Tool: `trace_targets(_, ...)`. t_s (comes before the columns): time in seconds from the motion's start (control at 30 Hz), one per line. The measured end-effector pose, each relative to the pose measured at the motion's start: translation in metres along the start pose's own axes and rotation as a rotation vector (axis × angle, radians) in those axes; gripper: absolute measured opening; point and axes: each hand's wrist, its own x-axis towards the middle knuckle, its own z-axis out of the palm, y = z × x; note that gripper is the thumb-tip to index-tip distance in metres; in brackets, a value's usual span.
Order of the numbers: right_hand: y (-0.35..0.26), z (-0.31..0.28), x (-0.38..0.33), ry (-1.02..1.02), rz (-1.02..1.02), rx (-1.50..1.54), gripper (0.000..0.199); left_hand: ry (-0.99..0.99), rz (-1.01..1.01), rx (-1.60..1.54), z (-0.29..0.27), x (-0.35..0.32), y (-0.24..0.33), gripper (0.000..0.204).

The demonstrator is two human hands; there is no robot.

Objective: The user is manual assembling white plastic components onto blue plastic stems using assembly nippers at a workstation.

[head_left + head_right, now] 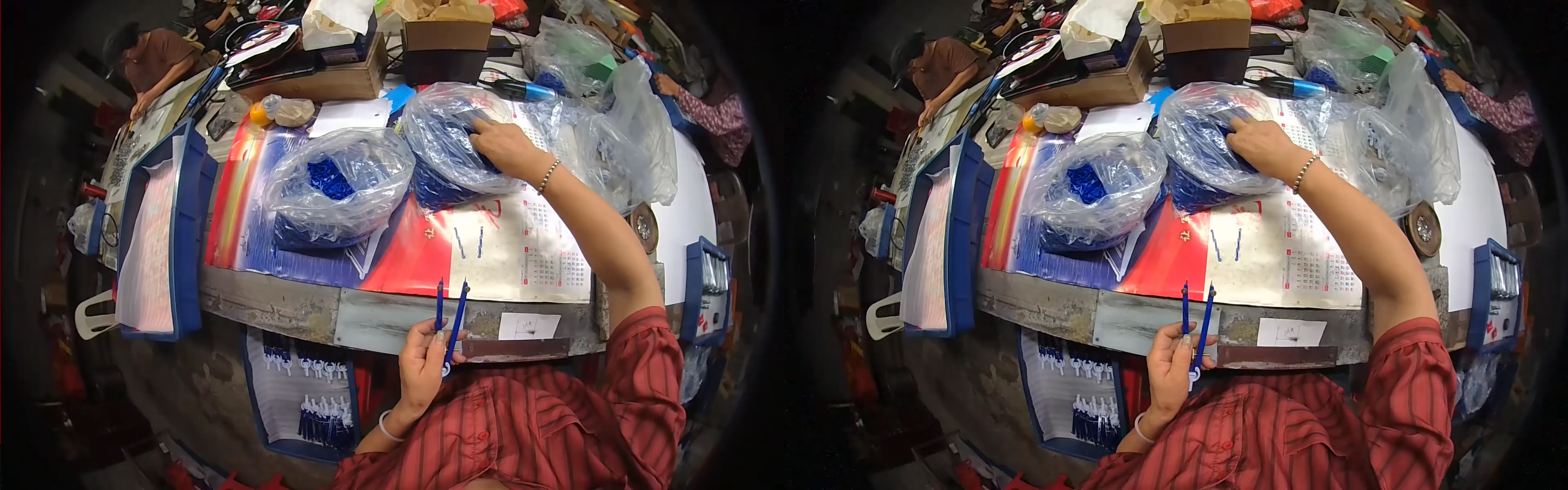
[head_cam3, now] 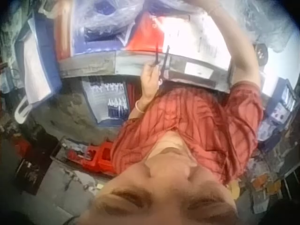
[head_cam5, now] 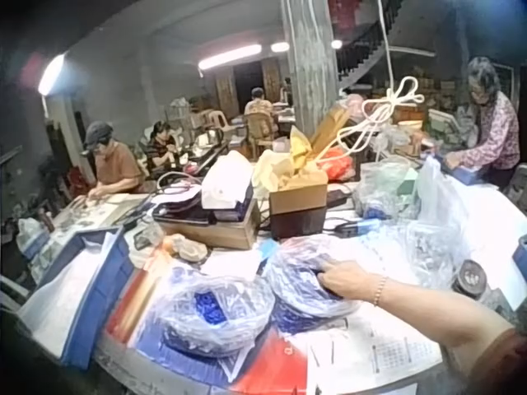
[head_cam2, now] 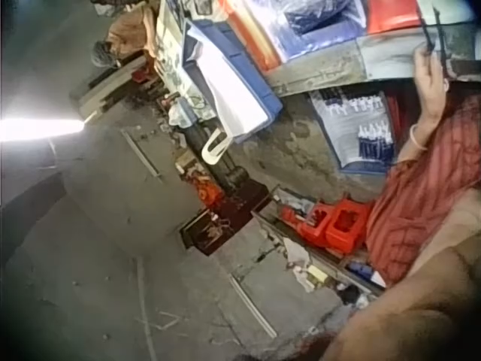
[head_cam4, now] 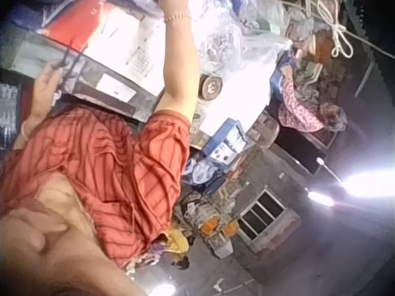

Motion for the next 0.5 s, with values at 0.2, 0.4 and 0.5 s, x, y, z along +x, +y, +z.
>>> trace_targets(0.2,-0.002,-0.022,-0.018,0.190,0.140,0.331,0.010,-0.003,0.006,0.018,0.001,-0.007,0.004,0.022)
trace_targets(0.4,-0.074,-0.086,-0.087,0.095,0.504,1.524,0.032,-0.010,0.019,0.023,0.003,-0.018,0.001,0.022)
trace_targets(0.5,-0.101,-0.096,-0.125,0.000,0.544,1.690,0.028,-0.022,0.016,0.006,0.009,-0.019,-0.001,0.023)
